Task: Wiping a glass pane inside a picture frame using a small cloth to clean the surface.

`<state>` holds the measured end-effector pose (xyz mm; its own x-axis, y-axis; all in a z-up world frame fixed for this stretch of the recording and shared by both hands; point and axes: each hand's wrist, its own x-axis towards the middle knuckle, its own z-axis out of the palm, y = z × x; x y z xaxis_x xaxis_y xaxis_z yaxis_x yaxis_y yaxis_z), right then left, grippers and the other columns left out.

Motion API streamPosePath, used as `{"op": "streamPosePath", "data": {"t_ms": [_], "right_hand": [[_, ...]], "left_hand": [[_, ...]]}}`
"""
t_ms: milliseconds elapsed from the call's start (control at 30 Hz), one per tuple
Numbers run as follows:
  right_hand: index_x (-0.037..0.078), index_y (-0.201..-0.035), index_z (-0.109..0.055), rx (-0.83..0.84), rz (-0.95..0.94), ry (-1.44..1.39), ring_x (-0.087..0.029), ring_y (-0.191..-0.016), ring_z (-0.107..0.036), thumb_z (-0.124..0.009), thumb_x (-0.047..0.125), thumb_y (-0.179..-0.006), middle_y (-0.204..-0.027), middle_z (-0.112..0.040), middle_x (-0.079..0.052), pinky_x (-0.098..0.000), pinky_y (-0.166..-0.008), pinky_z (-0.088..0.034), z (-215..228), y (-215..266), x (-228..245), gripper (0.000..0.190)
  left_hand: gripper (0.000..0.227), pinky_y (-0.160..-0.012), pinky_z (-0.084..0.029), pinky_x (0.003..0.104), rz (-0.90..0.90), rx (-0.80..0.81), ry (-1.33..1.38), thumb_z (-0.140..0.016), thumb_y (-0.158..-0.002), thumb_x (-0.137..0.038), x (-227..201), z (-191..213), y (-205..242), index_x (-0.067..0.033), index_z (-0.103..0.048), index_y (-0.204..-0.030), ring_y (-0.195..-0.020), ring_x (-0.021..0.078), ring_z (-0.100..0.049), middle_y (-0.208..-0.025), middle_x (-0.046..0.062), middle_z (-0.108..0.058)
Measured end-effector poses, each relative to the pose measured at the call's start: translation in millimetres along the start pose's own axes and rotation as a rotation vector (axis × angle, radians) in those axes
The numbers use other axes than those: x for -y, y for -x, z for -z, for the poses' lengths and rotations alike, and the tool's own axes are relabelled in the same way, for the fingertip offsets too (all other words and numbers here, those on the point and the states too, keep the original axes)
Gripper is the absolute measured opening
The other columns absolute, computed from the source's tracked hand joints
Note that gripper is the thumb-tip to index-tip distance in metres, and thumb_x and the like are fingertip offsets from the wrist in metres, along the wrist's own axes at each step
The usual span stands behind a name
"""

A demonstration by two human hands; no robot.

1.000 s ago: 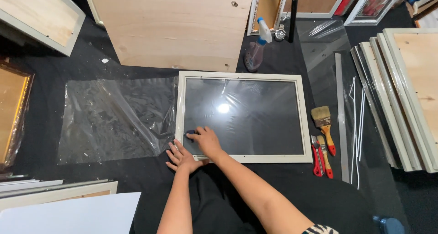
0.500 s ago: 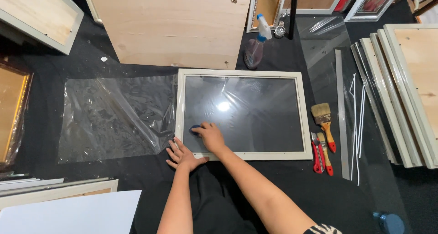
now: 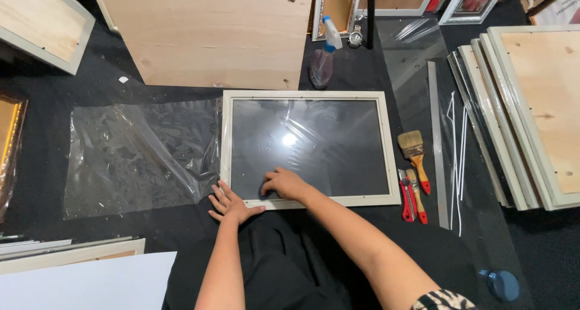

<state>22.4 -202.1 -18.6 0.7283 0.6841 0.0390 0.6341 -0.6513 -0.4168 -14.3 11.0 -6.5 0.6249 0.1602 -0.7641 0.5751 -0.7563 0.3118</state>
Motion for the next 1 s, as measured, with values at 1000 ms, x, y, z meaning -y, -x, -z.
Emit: {"op": "streamPosePath", "data": {"t_ms": [1000], "right_hand": [[0.030,-0.099,-0.075,0.097,-0.393,0.204,-0.033,-0.100,-0.063,-0.071,0.008,-0.087,-0.113,-0.063,-0.001,-0.0398,-0.086,-0.057,69.5,136.8,-46.3,0.026]], "left_hand": [[0.169,-0.119,0.012,0.069,0.031,-0.017,-0.055,-0.098,-0.062,-0.055,-4.0,0.2,1.5,-0.0243,0.038,-0.157,-0.153,0.0373,0.029,-0.166,0.008,0.036]]}}
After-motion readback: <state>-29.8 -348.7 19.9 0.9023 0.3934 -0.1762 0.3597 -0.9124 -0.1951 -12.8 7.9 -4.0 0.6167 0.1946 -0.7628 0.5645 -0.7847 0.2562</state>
